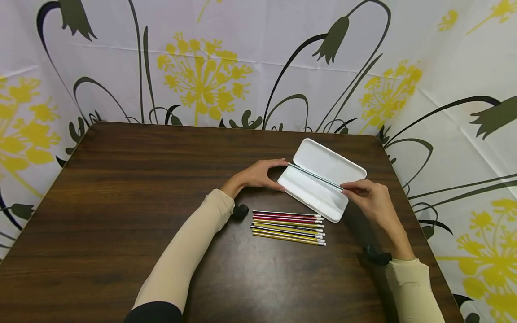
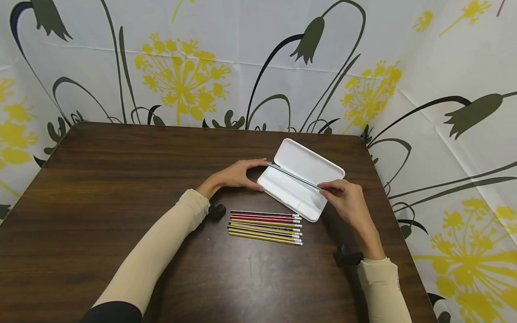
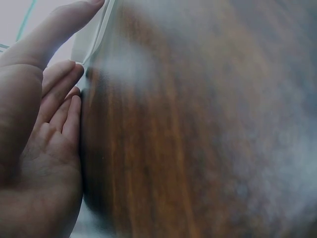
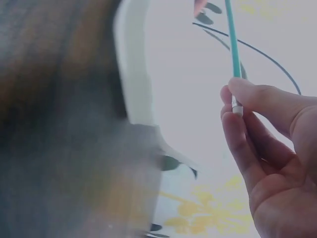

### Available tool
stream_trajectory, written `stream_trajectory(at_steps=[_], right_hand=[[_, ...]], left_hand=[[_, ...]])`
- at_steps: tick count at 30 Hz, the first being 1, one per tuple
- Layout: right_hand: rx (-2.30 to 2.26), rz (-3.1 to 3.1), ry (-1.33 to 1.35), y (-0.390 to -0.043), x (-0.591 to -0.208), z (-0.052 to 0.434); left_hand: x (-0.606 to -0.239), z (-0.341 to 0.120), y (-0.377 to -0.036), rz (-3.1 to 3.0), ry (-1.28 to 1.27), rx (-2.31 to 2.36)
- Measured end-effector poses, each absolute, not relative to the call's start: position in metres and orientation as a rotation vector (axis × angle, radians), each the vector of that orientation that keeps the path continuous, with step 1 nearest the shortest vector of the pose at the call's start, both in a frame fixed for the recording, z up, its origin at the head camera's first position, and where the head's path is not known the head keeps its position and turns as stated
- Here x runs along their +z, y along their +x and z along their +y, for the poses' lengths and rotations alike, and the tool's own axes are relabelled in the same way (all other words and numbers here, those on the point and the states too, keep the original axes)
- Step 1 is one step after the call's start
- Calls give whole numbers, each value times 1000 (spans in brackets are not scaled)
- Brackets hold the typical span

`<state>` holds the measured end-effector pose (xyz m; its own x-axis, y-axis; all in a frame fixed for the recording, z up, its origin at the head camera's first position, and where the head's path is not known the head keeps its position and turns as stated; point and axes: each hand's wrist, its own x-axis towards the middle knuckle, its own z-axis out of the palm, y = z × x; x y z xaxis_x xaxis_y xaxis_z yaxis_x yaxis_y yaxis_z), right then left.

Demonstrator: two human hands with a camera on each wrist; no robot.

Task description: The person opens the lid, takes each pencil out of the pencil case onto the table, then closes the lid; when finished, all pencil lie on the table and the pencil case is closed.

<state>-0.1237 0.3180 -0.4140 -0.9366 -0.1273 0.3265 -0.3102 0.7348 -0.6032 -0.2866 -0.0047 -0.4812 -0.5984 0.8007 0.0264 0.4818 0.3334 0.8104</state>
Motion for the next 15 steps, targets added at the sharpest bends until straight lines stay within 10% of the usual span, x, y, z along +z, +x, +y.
stream_trajectory(at_steps=[15], right_hand=[[1032,-2563,445,-113,-393,311]], left_hand=[[-482,-4,-288,2232,1131,1155]])
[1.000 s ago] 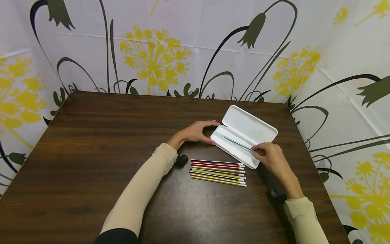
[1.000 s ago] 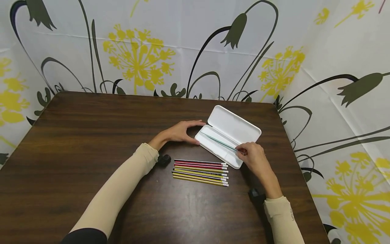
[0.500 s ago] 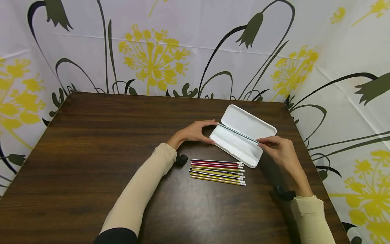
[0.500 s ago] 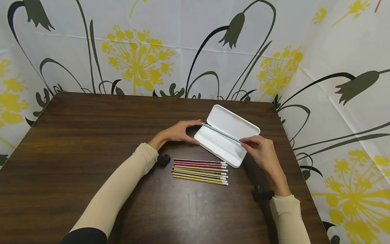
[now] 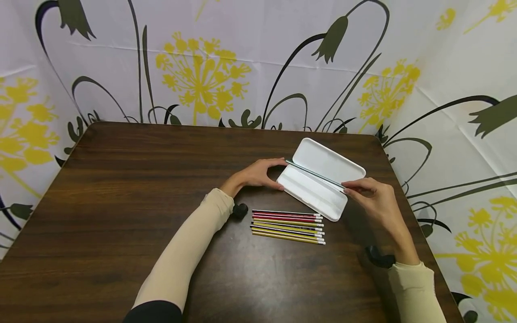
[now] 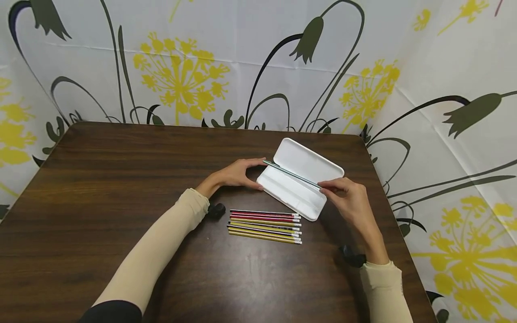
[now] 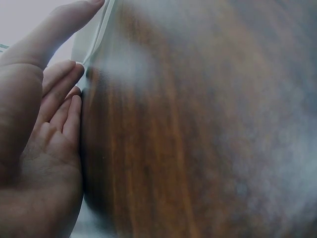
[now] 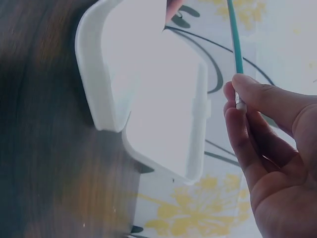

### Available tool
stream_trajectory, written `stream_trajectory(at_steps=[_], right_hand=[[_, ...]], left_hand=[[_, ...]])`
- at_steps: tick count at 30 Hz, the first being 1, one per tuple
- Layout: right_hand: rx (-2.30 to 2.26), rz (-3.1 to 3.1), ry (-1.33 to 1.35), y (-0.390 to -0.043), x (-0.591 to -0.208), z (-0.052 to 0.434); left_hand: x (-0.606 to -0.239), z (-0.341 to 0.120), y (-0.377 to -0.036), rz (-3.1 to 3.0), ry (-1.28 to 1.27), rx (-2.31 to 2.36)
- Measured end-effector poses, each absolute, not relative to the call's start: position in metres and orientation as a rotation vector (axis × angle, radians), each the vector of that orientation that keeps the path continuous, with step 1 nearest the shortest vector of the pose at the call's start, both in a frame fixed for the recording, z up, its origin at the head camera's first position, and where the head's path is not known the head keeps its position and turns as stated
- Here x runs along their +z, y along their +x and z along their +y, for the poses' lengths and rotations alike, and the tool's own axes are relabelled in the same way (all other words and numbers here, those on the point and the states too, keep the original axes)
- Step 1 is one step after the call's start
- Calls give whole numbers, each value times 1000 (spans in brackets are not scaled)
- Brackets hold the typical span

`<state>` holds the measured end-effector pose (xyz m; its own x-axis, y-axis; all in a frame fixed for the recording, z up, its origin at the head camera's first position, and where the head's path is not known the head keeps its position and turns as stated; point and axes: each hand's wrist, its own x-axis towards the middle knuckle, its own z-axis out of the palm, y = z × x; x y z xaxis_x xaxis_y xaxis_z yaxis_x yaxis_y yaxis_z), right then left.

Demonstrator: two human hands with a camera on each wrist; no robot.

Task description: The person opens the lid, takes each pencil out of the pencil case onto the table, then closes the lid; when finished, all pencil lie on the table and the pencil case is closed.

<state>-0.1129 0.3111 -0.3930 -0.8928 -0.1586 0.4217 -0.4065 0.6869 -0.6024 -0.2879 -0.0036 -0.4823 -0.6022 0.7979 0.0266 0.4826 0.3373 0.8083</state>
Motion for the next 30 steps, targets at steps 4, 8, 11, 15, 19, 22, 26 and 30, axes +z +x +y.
stream_trajectory(at_steps=[4,8,11,15,19,22,26,30], right_hand=[[1050,-2522,518,-99,-380,292],[1066,-2513,576,-87,-367,277],[1085,-2522,580,-81,-362,272],[1096,-2527,583,-76,-359,269],[1138,-2493,613,-69,-366,268],[1189,-2462,645,-65,-382,270],[1247,-2458,672,-59,-409,274],[1292,-2487,703,-48,-429,274]], left_hand=[[-484,-2,-286,2225,1138,1155],[-484,-2,-286,2228,1150,1165],[-484,-2,-287,2232,1148,1170],[-486,-2,-288,2234,1145,1174],[-487,-1,-289,2239,1177,1155],[-487,-1,-289,2235,1178,1152],[-485,-1,-289,2232,1148,1163],[-485,-1,-289,2239,1137,1163]])
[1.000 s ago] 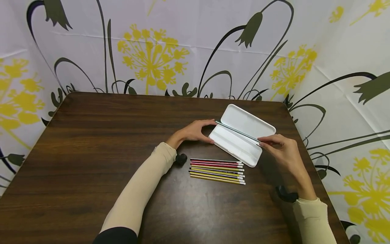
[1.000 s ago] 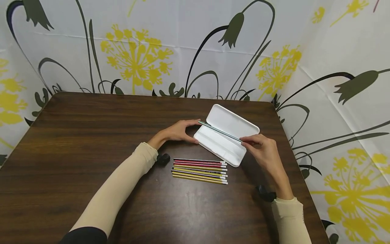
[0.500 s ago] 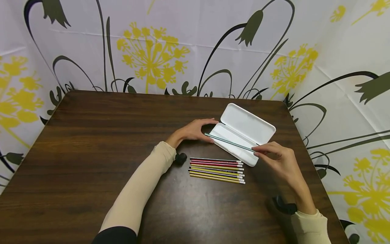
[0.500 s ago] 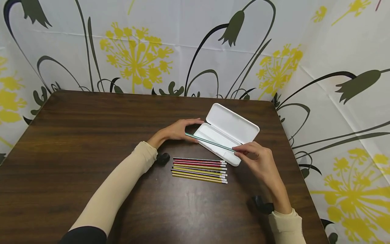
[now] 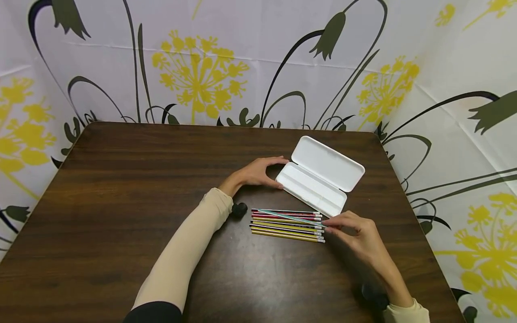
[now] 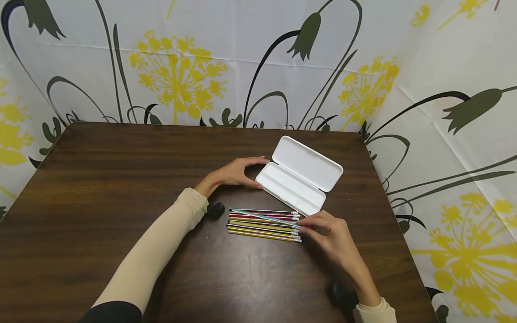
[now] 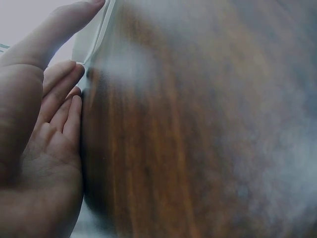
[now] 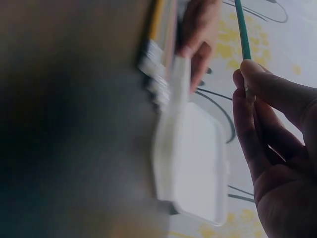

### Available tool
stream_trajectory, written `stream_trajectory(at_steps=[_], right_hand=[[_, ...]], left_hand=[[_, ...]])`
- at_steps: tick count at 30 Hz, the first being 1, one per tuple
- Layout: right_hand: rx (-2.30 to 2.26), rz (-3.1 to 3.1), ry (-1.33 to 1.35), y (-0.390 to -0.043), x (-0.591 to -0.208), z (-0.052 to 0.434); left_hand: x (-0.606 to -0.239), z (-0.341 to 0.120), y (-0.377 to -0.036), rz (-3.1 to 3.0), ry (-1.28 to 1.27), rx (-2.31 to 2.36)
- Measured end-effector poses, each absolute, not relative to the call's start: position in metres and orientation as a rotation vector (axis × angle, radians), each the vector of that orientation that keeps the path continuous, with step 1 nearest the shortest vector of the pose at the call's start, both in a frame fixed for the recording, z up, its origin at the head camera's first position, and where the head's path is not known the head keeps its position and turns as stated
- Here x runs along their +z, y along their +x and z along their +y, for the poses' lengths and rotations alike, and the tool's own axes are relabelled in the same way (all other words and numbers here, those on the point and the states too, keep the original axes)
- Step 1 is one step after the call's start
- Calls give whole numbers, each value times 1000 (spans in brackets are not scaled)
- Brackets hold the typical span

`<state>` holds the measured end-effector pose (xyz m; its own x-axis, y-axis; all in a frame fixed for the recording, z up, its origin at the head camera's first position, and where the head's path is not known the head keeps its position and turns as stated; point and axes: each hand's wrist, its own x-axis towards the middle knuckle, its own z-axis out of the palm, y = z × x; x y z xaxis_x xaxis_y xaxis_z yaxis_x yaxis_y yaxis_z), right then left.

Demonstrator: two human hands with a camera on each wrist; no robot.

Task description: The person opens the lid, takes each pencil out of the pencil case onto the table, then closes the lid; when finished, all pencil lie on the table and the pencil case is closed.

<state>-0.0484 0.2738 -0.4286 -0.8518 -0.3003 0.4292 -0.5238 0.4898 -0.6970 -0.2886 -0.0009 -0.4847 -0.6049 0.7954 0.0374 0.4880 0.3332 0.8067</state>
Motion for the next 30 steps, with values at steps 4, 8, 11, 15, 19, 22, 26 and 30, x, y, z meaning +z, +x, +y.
stream_trajectory(at_steps=[4,8,11,15,19,22,26,30], right_hand=[[1319,-2515,748,-38,-443,270],[1339,-2568,717,-32,-451,269],[1331,-2618,677,-31,-453,269],[1294,-2646,677,-31,-455,269],[1251,-2660,697,-33,-456,270],[1227,-2668,711,-35,-456,270],[1163,-2691,713,-37,-456,269],[1096,-2727,686,-39,-456,268]], left_hand=[[-485,-1,-289,2236,1143,1164],[-483,-1,-289,2233,1144,1176],[-483,-2,-289,2237,1138,1172],[-483,-3,-288,2230,1137,1166],[-483,-3,-289,2230,1142,1167],[-483,-2,-289,2233,1146,1167],[-485,-2,-289,2236,1147,1159],[-484,-2,-289,2240,1142,1155]])
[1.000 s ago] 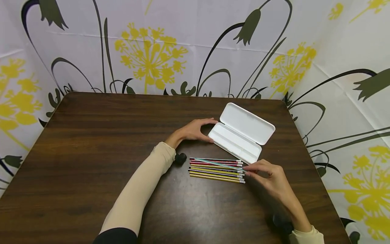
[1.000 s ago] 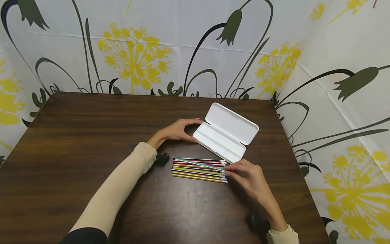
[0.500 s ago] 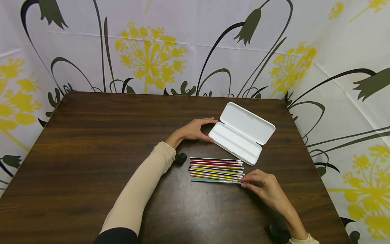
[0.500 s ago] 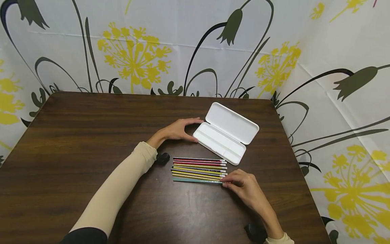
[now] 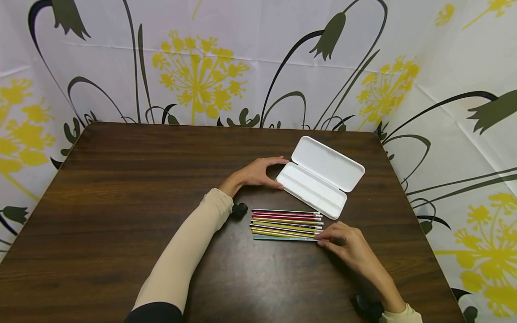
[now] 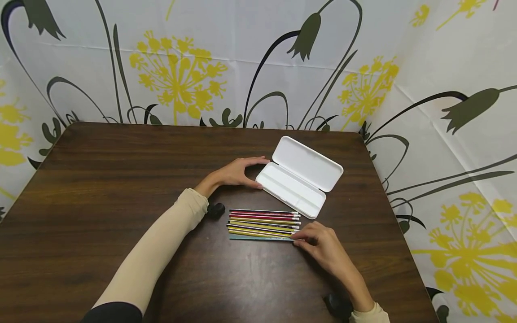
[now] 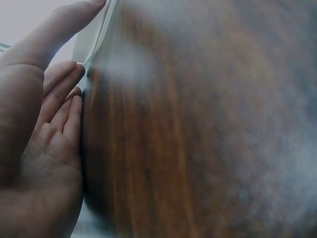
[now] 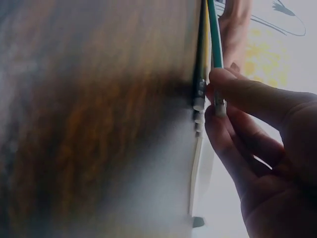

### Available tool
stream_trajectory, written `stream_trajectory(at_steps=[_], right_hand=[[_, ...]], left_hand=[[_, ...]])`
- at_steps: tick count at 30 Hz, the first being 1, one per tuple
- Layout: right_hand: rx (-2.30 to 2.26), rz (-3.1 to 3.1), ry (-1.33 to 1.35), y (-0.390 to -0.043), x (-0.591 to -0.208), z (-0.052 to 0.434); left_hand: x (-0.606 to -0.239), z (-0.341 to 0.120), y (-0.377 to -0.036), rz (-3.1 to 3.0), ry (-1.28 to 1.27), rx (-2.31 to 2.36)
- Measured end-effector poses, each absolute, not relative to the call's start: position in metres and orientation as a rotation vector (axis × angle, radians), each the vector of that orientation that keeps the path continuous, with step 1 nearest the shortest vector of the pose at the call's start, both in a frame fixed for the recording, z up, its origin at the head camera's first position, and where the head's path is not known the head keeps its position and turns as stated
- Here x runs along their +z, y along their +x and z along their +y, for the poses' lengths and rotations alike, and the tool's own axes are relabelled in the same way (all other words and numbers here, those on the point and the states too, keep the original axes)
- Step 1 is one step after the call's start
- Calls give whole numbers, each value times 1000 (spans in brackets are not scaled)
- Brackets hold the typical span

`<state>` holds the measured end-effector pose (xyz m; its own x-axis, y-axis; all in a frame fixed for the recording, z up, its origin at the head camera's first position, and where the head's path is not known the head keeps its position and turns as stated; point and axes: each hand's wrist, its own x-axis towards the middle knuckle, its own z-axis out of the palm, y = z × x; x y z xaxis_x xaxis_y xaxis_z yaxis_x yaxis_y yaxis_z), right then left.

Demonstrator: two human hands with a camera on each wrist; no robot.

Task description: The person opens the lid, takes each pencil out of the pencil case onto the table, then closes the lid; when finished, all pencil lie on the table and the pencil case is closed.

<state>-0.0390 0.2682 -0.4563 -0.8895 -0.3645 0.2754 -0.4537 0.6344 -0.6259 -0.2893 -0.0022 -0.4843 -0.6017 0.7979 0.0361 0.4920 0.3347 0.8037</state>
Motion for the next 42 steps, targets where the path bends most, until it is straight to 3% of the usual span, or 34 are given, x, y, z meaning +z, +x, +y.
stream_trajectory(at_steps=[33,42], right_hand=[[982,-2719,674,-42,-461,263],[1101,-2595,432,-60,-438,288]], left_hand=[[-485,-1,-289,2252,1136,1163],[-485,-1,-289,2257,1139,1154]])
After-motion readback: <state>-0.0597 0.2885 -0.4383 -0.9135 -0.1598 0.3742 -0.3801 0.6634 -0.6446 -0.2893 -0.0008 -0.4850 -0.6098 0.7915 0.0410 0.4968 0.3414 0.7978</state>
